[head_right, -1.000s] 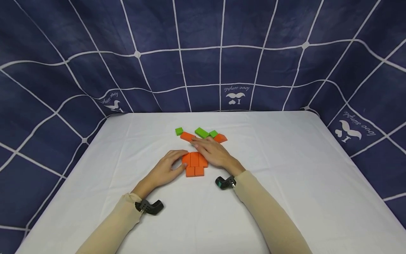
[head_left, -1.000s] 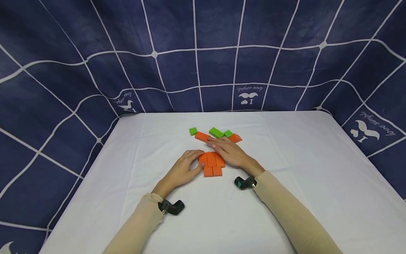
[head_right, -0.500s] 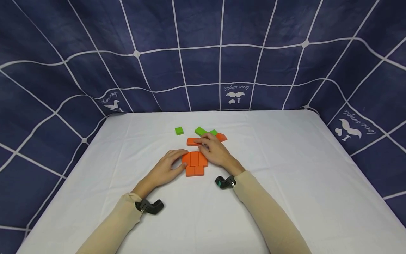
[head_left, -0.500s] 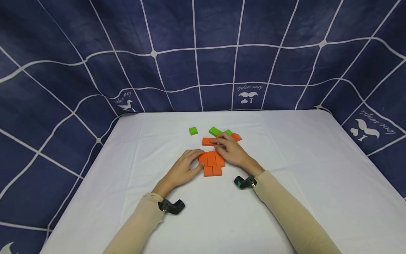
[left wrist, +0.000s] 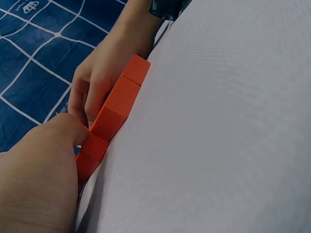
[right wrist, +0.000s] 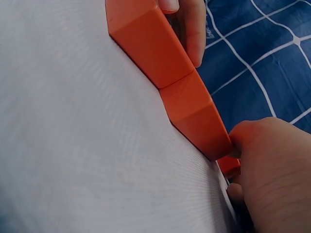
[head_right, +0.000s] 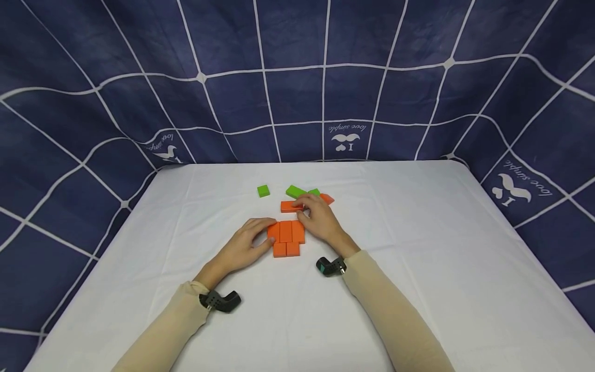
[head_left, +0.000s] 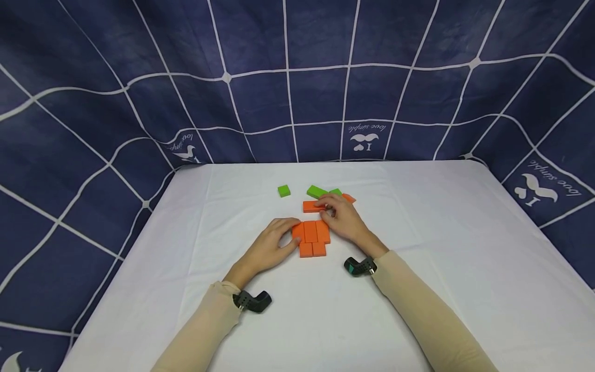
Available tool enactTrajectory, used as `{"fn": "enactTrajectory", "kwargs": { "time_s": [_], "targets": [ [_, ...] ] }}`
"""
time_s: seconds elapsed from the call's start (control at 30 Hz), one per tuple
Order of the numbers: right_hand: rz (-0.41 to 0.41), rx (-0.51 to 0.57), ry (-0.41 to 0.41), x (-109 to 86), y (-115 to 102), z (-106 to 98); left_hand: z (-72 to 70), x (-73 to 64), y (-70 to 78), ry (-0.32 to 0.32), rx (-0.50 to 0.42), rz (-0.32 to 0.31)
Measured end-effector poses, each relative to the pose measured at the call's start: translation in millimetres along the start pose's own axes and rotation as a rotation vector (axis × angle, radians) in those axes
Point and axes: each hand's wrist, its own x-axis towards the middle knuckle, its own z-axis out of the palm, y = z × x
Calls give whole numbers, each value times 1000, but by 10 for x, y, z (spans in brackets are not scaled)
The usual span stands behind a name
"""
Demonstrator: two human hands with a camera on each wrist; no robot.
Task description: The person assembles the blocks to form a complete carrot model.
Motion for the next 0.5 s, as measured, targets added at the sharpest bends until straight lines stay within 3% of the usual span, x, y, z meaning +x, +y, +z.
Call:
{"fn": "enactTrajectory", "kwargs": {
  "time_s": [0.5],
  "targets": [
    [34,51,51,-17,-49,-26,-8,6,14,3,-10,4]
  ]
}}
